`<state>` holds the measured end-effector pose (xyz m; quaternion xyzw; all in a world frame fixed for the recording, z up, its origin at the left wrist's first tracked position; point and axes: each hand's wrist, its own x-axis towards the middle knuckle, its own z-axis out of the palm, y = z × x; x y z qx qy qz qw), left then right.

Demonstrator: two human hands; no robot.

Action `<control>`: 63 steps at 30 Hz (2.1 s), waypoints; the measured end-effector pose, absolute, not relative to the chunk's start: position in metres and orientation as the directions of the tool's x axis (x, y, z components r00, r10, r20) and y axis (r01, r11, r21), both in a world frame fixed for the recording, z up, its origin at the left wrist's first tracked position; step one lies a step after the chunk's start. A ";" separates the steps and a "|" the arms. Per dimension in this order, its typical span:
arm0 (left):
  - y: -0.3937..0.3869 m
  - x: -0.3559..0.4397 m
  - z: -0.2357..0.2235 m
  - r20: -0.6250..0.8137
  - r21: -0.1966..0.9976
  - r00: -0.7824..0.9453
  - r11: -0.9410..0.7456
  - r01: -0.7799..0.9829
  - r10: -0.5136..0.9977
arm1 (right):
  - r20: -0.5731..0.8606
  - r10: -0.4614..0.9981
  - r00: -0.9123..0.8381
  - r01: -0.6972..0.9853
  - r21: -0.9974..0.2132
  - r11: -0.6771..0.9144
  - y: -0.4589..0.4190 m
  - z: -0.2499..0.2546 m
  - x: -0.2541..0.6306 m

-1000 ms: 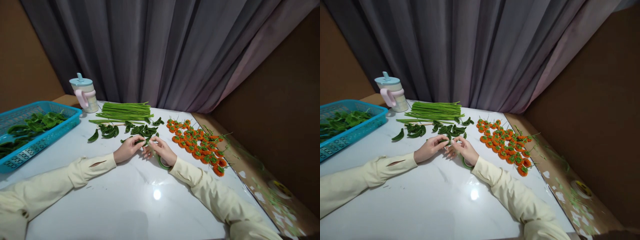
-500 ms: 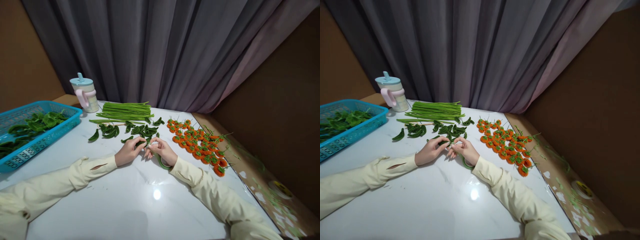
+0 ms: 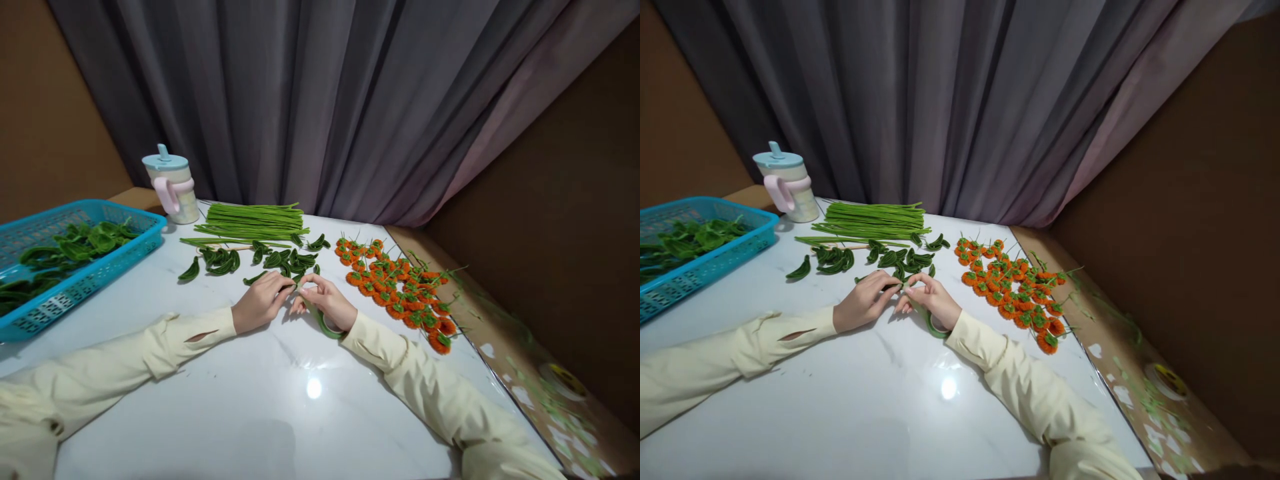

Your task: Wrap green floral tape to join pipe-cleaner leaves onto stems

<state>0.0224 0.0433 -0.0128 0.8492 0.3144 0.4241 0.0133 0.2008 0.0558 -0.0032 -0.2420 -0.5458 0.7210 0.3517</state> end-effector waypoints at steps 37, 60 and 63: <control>0.047 0.025 0.012 0.020 0.994 0.476 -0.067 0.081 0.879 | 0.075 0.853 -0.516 -0.176 -0.984 -0.020 0.051 -0.004 0.202; 0.050 0.017 0.033 -0.091 0.981 0.583 -0.026 0.190 0.808 | 0.527 0.629 -0.571 0.406 -0.485 0.775 0.039 -0.011 0.207; 0.052 0.015 0.036 -0.104 0.973 0.598 -0.043 0.226 0.795 | 0.573 0.537 -0.619 0.465 -0.284 0.839 0.038 -0.016 0.208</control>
